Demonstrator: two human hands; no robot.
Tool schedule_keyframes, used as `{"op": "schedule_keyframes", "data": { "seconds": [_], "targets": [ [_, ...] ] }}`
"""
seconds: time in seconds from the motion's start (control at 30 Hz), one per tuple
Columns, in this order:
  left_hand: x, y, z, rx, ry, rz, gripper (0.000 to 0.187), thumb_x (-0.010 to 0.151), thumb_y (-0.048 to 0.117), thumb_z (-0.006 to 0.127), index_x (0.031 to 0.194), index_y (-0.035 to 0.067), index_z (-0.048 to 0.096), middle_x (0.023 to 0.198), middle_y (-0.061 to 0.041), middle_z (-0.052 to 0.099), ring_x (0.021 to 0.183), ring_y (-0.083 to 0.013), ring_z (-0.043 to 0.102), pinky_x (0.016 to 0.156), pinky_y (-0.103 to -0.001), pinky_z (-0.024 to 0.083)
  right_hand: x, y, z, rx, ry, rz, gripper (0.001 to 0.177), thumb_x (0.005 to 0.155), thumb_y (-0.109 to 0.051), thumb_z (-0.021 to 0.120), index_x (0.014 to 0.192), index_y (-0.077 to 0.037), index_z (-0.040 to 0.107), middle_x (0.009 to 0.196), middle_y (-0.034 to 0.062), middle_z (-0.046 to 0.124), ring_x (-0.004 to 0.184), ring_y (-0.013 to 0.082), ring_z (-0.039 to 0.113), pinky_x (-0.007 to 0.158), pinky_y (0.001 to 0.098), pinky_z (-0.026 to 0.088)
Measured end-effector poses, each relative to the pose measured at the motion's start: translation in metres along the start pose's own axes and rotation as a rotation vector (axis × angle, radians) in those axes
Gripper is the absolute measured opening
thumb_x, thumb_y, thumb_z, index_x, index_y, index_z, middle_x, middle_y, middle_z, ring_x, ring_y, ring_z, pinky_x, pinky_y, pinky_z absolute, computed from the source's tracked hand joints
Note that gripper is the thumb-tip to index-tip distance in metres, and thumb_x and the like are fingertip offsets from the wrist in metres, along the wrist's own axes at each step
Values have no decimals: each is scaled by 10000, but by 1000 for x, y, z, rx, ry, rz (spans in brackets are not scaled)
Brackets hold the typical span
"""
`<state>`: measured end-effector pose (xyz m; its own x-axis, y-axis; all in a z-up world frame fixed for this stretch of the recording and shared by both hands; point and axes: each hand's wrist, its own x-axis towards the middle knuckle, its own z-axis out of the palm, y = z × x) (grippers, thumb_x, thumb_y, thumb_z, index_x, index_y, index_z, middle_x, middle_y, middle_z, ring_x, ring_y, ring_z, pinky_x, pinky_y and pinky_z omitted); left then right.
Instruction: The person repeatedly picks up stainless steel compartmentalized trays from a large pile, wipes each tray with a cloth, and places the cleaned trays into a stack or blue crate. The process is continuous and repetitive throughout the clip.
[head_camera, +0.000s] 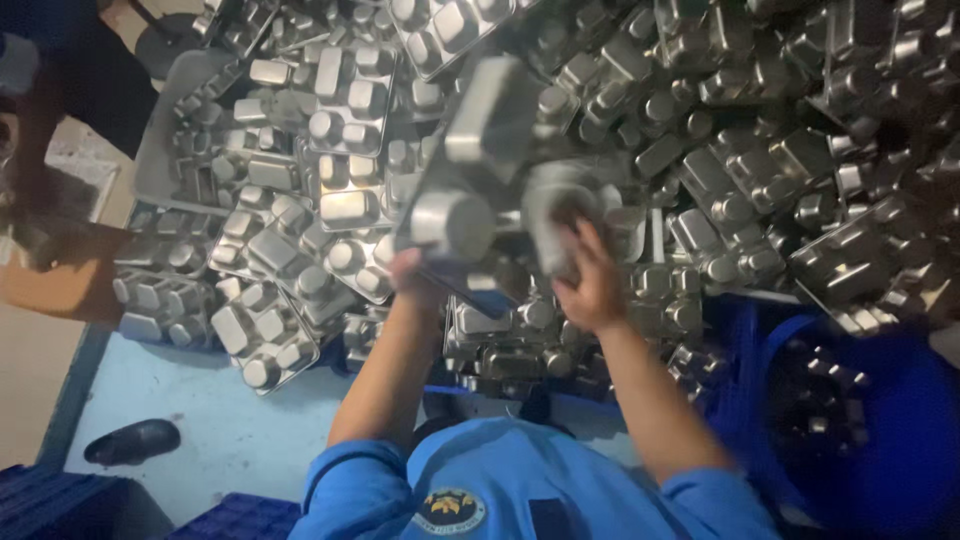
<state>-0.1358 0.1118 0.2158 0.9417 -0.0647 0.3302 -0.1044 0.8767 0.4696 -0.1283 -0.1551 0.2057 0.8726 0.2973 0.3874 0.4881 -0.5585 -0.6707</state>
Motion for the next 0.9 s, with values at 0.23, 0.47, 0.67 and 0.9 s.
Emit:
{"op": "schedule_keyframes", "data": {
  "seconds": [0.23, 0.47, 0.67, 0.9],
  "targets": [
    [-30, -11, -5, -75, -57, 64, 970, 729, 341, 770, 1508, -119, 419, 1361, -284, 589, 1162, -370, 626, 907, -410, 549, 36, -7, 47, -48, 433, -466, 449, 1000, -364, 622, 1402, -179, 542, 1253, 154, 575, 1217, 322, 590, 1091, 477, 476],
    [-32, 13, -12, -112, 13, 111, 964, 693, 374, 763, 1482, -79, 444, 1397, -268, 562, 1270, -385, 600, 1086, -478, 520, -12, 53, 55, 470, 518, 558, 523, 1014, -348, 527, 1448, -57, 535, 1284, 157, 643, 1139, 266, 614, 958, 380, 497],
    [-44, -18, -18, 47, -119, -136, 1052, 701, 462, 760, 1534, -61, 384, 1507, -258, 465, 1399, -384, 480, 1183, -472, 400, 33, 73, -16, 114, 394, 626, 625, 1059, -477, 474, 1423, 31, 496, 1388, 201, 585, 1250, 325, 593, 1047, 446, 467],
    [-31, -41, -9, 427, -207, -128, 1158, 711, 565, 756, 1595, -39, 314, 1635, -247, 351, 1549, -383, 341, 1296, -465, 260, -21, -59, 44, 385, 308, 430, 824, 1029, -593, 420, 1524, 59, 329, 1538, 257, 469, 1445, 379, 465, 1216, 512, 340]
  ]
}}
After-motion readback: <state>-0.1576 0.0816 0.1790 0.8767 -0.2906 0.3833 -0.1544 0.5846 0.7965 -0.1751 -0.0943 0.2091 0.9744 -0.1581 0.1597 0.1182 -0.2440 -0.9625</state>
